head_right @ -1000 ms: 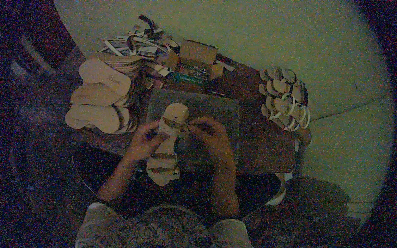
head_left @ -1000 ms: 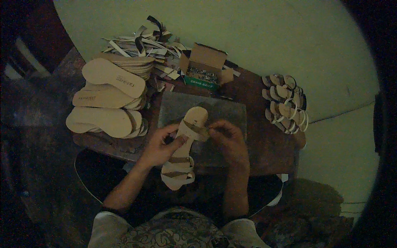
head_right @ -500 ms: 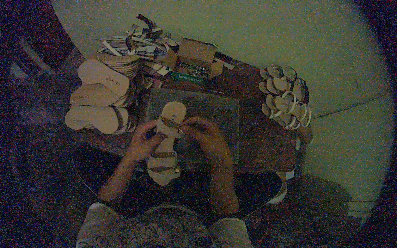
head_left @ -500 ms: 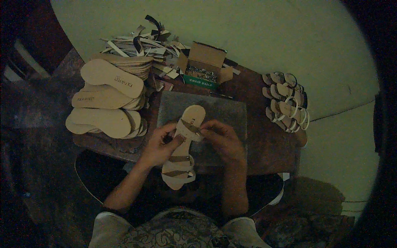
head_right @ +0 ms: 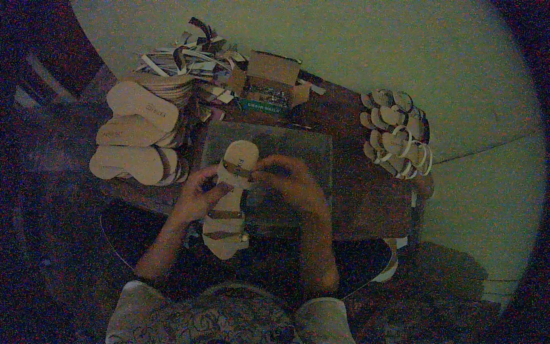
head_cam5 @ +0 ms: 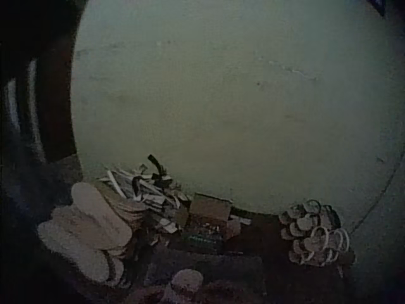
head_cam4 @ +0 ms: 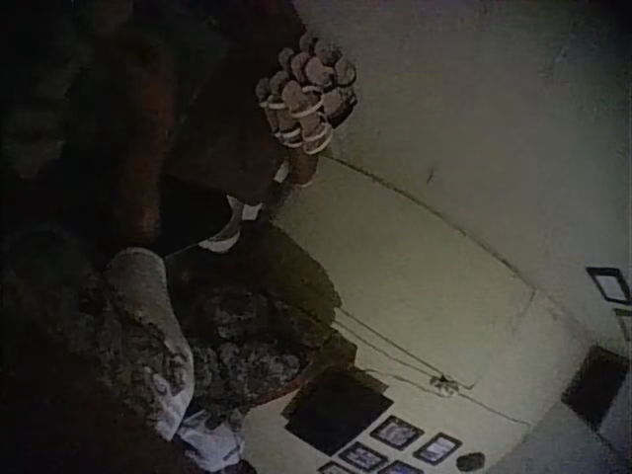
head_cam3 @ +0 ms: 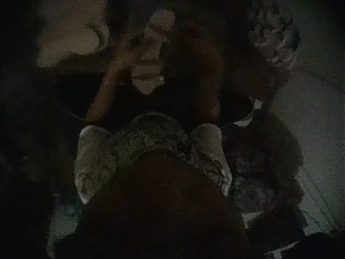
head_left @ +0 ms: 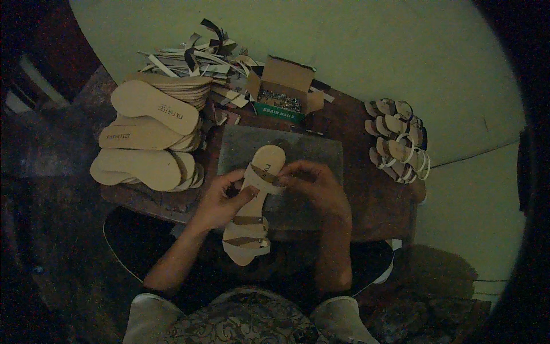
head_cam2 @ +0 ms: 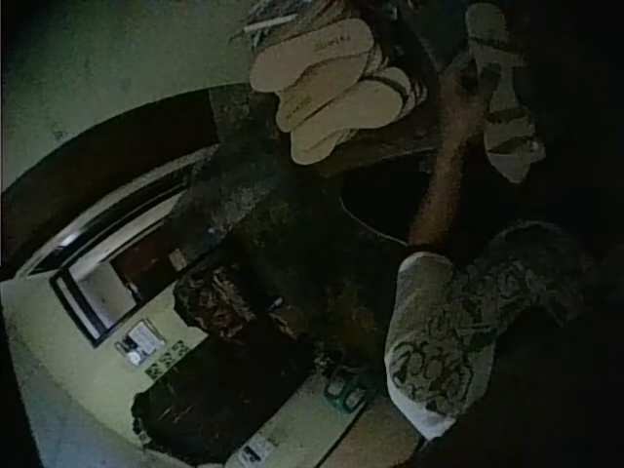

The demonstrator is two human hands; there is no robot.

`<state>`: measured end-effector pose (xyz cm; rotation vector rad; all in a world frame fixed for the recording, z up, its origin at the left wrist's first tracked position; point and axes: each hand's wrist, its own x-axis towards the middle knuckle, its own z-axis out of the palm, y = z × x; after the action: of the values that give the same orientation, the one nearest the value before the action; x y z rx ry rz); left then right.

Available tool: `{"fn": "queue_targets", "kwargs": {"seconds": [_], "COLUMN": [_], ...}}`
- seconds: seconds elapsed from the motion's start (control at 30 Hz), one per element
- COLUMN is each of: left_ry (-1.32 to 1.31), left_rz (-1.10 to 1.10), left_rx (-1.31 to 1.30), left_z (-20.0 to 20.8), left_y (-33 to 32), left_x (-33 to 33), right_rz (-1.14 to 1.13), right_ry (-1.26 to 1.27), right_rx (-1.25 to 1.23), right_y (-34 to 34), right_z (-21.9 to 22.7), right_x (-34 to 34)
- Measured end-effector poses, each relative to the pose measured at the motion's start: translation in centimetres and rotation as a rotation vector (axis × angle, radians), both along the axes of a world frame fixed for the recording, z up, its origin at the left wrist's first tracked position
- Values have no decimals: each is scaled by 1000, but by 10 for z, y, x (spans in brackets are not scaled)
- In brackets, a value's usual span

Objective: The person assembles sandals by attaching straps to the soles. They pick up a sole and a strap, align them, and secure the strap using a nail and a hammer. The process is repeated for multiple straps on the same sole.

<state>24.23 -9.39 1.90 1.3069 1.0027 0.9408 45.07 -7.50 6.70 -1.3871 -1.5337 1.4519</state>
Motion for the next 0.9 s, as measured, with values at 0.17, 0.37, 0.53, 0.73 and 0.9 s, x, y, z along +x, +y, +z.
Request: {"fn": "queue_targets", "kwargs": {"seconds": [0.17,0.37,0.53,0.73,0.9], "left_ry": [24,-47,7,-28,-36], "left_rz": [-17,-3,-11,24,37], "left_rx": [-23,-46,-113,-51,-38], "left_z": [1,4,9,-1,-2], "left_y": [1,-1,0,-2,-1], "left_x": [-2,1,0,1,2], "right_rz": [-10,-33,-38,-27,-42], "right_ry": [-28,-53,-29,-13,28], "right_rx": [6,-19,-42,-33,-14], "right_y": [1,1,0,1,2], "right_z": [-5,-3,-2,-6,-10], "right_x": [-2,-4,-6,-4,-6]}}
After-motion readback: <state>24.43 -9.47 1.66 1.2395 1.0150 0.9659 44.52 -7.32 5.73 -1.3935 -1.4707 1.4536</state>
